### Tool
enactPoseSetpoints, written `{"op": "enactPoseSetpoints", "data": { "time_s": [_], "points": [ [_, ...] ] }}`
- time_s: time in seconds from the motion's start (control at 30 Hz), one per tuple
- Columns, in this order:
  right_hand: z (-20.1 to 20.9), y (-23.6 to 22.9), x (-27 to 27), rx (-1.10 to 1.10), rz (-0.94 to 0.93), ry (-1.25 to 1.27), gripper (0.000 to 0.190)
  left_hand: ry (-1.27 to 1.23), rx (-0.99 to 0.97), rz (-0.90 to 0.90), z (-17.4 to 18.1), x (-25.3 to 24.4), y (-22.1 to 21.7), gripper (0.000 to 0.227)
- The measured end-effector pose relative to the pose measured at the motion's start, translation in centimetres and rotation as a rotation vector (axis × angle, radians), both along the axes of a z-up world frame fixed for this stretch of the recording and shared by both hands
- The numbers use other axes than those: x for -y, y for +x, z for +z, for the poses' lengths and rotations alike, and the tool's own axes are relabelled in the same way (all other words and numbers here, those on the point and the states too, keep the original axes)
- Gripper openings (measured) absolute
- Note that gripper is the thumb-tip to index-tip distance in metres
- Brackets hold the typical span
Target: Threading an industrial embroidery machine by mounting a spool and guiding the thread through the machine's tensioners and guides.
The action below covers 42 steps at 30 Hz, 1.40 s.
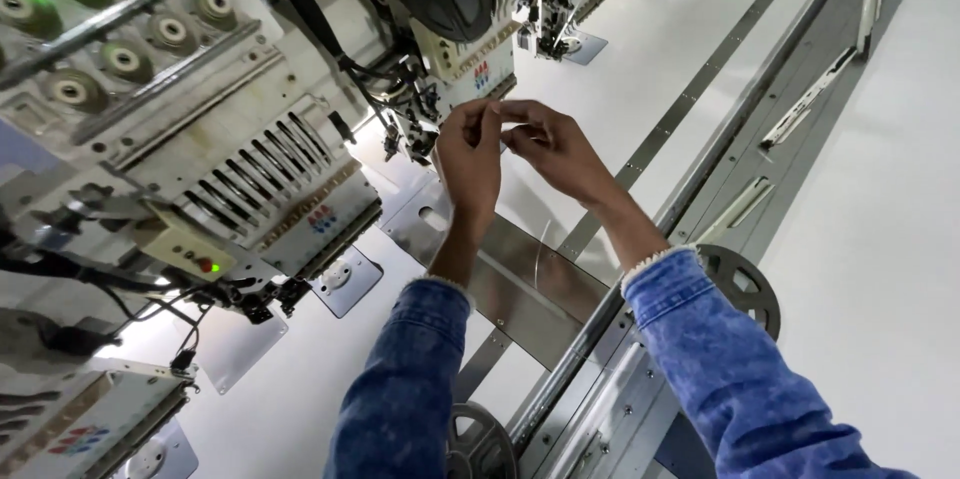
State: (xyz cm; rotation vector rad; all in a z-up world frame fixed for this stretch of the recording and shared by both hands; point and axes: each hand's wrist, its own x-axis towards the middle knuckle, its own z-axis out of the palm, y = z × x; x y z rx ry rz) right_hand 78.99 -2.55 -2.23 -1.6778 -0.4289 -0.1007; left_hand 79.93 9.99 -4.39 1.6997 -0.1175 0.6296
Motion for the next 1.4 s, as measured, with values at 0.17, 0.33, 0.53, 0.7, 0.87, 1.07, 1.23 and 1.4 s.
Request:
{"op": "enactPoseSetpoints", "data": {
  "time_s": [0.17,0.33,0.53,0.7,0.87,1.07,1.23,1.4],
  "points": [
    [-2.9,2.3,0.1,0.042,-0.007,0.051,0.028,-0.050,-0.005,-0.042,0.2,0.2,-0.2,0.022],
    [-4.7,3.7,0.4,0.070,-0.079,0.042,0.015,0.153,0.015,-0.073,0.4,-0.7,-0.4,0.019],
    [-4.5,2.7,-0.7,0.052,0.002,0.037,0.011,0.021,0.125,-0.007,-3.1,-2.3,0.8,0.015],
    [-7.0,4.6,-2.5,-0.165,0.128,0.116,0.029,0.010,-0.089,0.195,-6.6,-4.2,1.1,0.025],
    [-10.1,7.0,-5.3,-0.314,0.117,0.146,0.031,-0.067,-0.275,0.281,-9.4,-5.8,2.0,0.028],
    [-14.3,9.3,-8.9,-0.345,0.051,0.141,0.021,-0.157,-0.408,0.360,-13.1,-7.6,3.7,0.030],
    [-18.4,12.0,-10.5,-0.266,0.042,0.115,0.023,-0.170,-0.536,0.416,-17.7,-9.9,6.7,0.030],
    [-19.7,12.8,-10.7,-0.236,0.003,0.052,0.024,-0.111,-0.701,0.403,-14.6,-9.4,6.4,0.045]
  ]
}}
